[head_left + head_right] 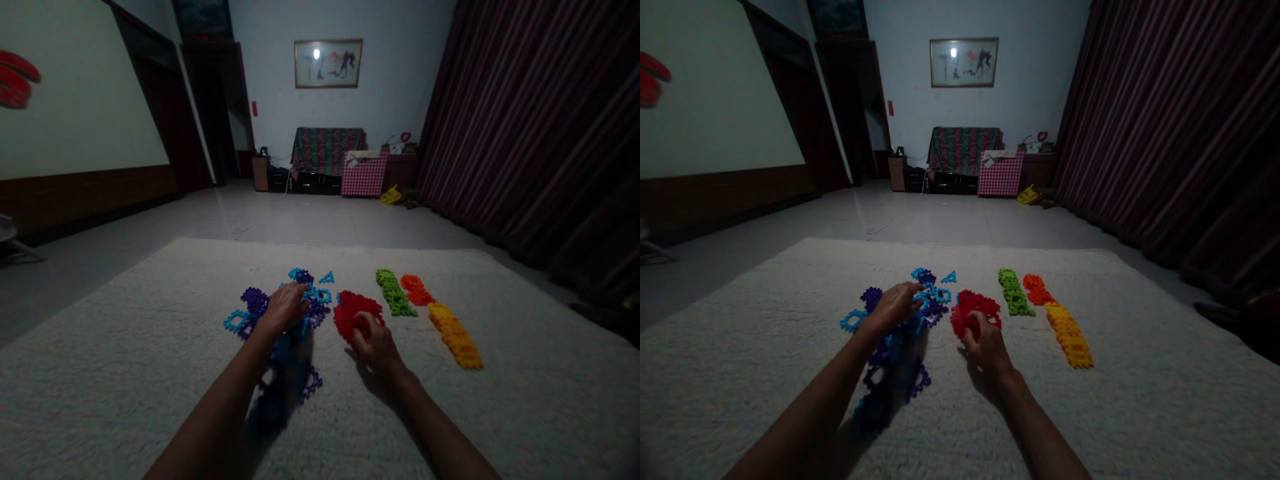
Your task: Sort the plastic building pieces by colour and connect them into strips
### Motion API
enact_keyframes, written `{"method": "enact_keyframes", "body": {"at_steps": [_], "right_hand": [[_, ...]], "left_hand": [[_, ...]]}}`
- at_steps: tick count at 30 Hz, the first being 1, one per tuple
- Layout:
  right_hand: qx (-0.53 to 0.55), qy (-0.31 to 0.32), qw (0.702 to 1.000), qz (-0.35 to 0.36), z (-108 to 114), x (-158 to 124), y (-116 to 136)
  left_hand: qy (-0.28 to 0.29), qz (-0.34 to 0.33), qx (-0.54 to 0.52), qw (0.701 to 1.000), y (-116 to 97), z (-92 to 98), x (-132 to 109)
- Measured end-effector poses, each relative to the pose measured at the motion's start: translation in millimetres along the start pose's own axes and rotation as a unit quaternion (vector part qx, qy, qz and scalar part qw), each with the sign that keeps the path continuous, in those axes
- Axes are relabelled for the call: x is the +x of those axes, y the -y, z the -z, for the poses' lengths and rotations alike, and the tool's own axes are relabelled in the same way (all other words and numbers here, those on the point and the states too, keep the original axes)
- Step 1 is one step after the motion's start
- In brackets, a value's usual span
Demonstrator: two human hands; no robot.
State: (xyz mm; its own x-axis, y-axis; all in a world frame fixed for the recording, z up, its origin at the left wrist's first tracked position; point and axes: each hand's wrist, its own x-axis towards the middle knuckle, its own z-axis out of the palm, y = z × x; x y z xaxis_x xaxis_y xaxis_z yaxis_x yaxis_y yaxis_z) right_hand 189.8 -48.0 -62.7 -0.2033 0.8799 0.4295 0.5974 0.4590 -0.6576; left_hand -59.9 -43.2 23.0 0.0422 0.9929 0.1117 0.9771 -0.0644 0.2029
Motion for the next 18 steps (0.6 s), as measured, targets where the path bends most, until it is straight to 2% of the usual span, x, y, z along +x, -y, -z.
{"method": "enact_keyframes", "body": {"at_steps": [3, 7, 13, 18], "right_hand": [[0.019, -0.051, 0.999, -0.004, 1.0, -4.9, -11.8], [0.031, -0.091, 0.995, -0.024, -0.8, -5.2, -21.1], [-0.02, -0.109, 0.994, 0.011, -2.9, 0.3, -22.3], [-0.034, -0.095, 0.995, 0.014, -2.8, 1.2, -21.9]], "left_hand": [[0.035, -0.08, -0.034, 0.996, -31.3, -32.0, 45.0], [0.042, -0.108, -0.044, 0.992, -45.1, -67.3, 86.6], [0.071, -0.142, -0.084, 0.984, -42.4, -90.5, 107.5], [0.078, -0.102, -0.115, 0.985, -43.4, -90.8, 111.4]]}}
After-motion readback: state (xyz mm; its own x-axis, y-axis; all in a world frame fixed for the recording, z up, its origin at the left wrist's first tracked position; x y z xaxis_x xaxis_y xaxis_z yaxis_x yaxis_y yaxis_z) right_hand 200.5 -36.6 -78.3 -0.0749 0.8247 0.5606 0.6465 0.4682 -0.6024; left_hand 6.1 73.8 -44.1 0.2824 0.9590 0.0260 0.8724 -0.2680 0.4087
